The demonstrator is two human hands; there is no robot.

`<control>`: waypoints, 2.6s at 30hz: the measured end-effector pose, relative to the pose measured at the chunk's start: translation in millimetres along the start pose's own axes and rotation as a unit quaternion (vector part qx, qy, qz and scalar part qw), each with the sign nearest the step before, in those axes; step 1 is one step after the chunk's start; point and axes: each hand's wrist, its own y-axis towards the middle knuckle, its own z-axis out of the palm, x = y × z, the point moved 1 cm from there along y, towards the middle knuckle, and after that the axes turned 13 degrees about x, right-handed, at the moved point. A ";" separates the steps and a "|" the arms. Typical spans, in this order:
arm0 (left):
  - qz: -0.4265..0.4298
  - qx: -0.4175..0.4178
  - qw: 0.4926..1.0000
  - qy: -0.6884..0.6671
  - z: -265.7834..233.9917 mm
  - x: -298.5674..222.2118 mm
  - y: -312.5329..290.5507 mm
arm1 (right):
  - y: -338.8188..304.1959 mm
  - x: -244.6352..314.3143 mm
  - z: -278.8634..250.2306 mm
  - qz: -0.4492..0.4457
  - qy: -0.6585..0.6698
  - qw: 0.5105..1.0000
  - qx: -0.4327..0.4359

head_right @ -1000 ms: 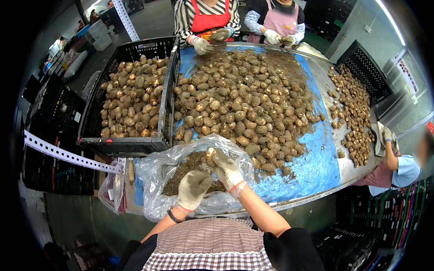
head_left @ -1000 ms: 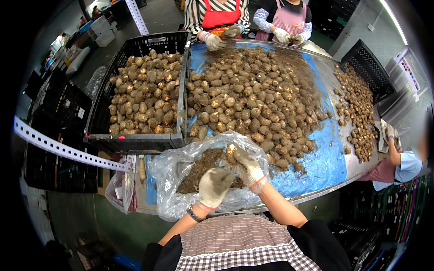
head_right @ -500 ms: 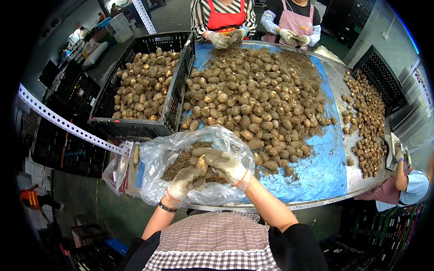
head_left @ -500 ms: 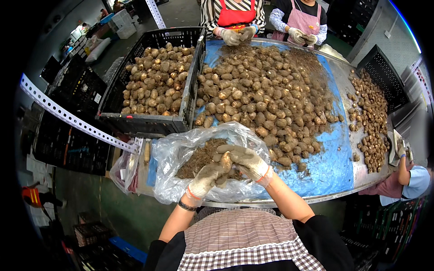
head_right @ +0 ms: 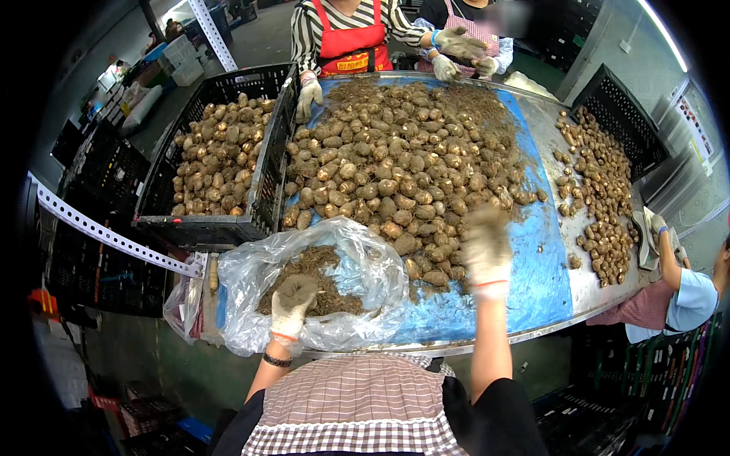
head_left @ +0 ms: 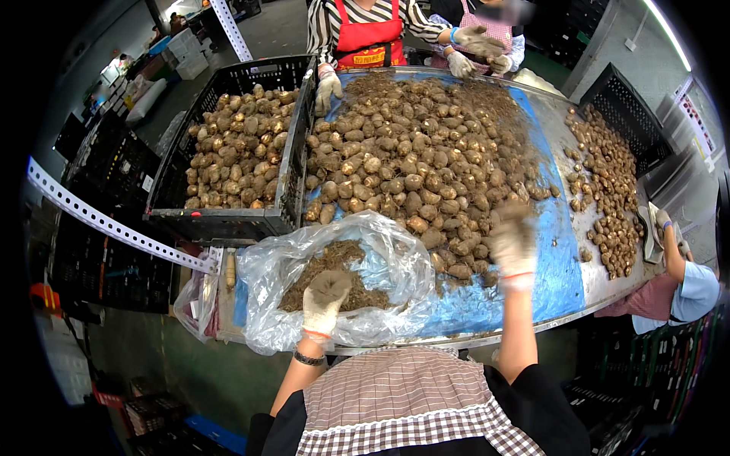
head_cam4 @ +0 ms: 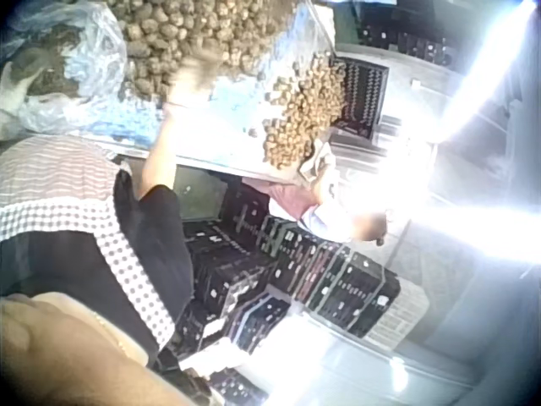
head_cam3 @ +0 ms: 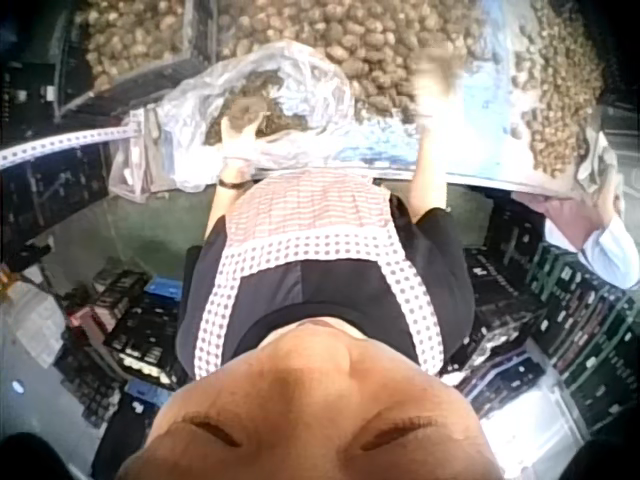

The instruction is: The person picks up taro roots from a pile on a table, removes dirt and sprouts by hand, and places the cleaned roots into a plastic bag or a separate group on the table.

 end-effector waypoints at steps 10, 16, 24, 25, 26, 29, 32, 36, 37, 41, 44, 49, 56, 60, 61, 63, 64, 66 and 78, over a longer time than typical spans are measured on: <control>0.010 0.084 0.995 0.061 38.7 -21.2 18.4 | 77.1 -82.2 32.7 0.279 -0.801 0.529 0.007; -0.087 0.150 0.982 0.078 38.6 -33.1 16.2 | 106.2 -110.8 17.7 0.240 -0.875 0.397 0.139; -0.077 0.183 0.978 0.067 40.5 -38.2 17.2 | 104.8 -85.4 30.7 0.301 -0.815 0.493 0.045; -0.055 0.145 0.982 -0.109 43.0 -14.3 17.3 | 104.8 -75.8 27.1 0.246 -0.787 0.566 0.001; -0.016 0.131 0.979 -0.154 46.3 -14.0 15.9 | 103.5 -60.2 41.0 0.223 -0.754 0.615 -0.050; 0.075 0.097 0.975 -0.183 50.3 -25.1 19.8 | 86.7 -61.4 51.4 0.135 -0.453 0.881 -0.020; 0.079 0.085 0.985 -0.127 55.6 -68.2 28.1 | 60.5 -63.8 129.6 0.201 -0.373 0.906 0.024; 0.076 0.048 0.984 -0.155 57.7 -73.2 19.9 | 44.0 -82.5 144.9 0.074 -0.406 0.909 0.049; 0.072 0.049 0.989 -0.121 54.8 -71.0 17.7 | 41.6 -84.1 147.8 0.049 -0.461 0.885 0.038; 0.040 0.074 0.979 -0.184 45.1 -76.4 7.3 | 38.0 -106.6 139.6 0.085 -0.385 0.919 -0.008; 0.030 0.096 0.986 -0.129 39.1 -78.2 4.7 | 38.9 -133.4 126.7 0.118 -0.282 0.951 -0.045; 0.012 0.095 0.983 -0.156 25.3 -70.7 -7.5 | 50.7 -137.1 113.0 0.216 -0.413 0.884 -0.027; 0.081 0.016 0.996 -0.019 23.6 -59.8 4.5 | 33.4 -129.6 104.4 0.306 -0.072 0.936 0.158; 0.138 -0.036 0.990 -0.016 33.9 -68.7 9.2 | 19.5 -138.9 113.4 0.306 -0.119 0.937 0.121; 0.136 -0.039 0.990 -0.014 34.4 -68.8 9.5 | 21.2 -140.7 114.5 0.253 -0.166 0.937 0.176; 0.134 -0.039 0.990 -0.011 34.1 -69.1 12.1 | 20.8 -138.6 115.0 0.252 -0.161 0.940 0.166; 0.151 -0.077 0.984 0.045 31.8 -70.2 12.9 | 21.1 -135.8 118.9 0.254 -0.154 0.942 0.159; 0.168 -0.113 0.974 0.101 21.7 -64.0 12.5 | 22.8 -131.1 129.8 0.240 -0.154 0.952 0.114; 0.162 0.082 0.983 0.026 19.0 -75.9 14.0 | 36.7 -102.4 142.1 0.179 -0.493 0.826 0.206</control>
